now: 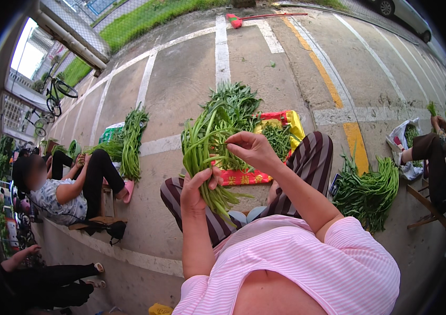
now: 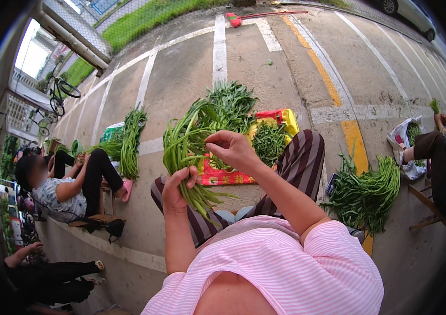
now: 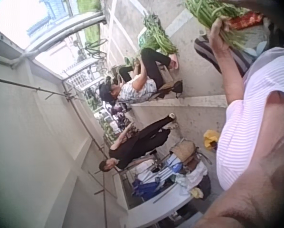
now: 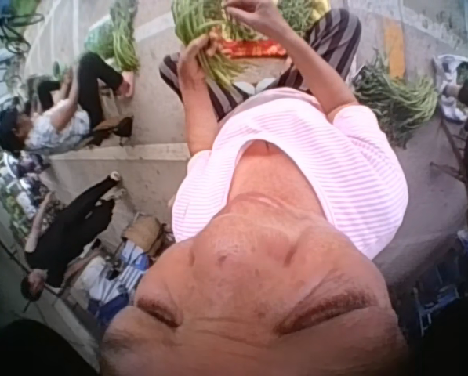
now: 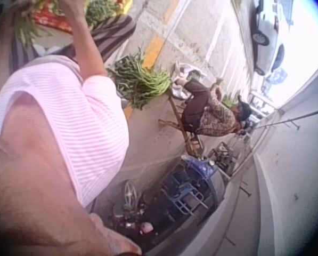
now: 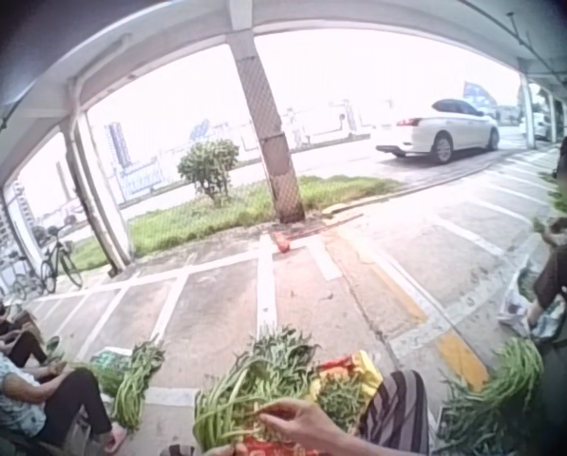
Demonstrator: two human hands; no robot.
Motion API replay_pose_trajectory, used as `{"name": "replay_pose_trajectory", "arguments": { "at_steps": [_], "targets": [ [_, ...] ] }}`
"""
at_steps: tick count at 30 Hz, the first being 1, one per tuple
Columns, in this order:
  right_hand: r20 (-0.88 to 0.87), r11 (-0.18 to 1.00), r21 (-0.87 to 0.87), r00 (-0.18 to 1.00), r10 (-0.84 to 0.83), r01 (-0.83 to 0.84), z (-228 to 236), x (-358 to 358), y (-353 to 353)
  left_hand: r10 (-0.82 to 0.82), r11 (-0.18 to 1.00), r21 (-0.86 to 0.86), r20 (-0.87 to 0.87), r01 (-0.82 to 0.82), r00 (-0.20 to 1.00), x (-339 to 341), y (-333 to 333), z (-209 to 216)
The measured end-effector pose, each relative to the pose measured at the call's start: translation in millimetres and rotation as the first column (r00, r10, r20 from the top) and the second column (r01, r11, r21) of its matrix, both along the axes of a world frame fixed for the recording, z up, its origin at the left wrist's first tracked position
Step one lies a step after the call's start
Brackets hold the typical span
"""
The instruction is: The person is cleaning green leafy vegetables by hand. They pick through the stalks to remove leaves and damaged parts, placing the cleaned items on a plastic sheet on the ground.
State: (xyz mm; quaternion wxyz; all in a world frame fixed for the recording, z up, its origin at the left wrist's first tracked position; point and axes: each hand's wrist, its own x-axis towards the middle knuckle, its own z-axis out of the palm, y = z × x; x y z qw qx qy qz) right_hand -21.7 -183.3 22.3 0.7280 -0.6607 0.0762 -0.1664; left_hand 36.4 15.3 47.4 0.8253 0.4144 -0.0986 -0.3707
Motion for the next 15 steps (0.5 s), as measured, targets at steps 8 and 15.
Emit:
{"name": "replay_pose_trajectory", "arguments": {
  "at_steps": [8,15],
  "targets": [
    [-0.006,0.991,0.12,0.998,-0.064,0.064,-5.8,6.9,3.6,-0.046,0.999,0.002,0.024,0.046,0.999,-2.2,-2.4,1.2],
    [-0.112,0.834,0.546,0.993,-0.03,0.087,2.0,12.3,-5.4,-0.081,0.996,0.031,0.062,0.079,0.995,-2.4,-2.0,-0.8]
  ]
}}
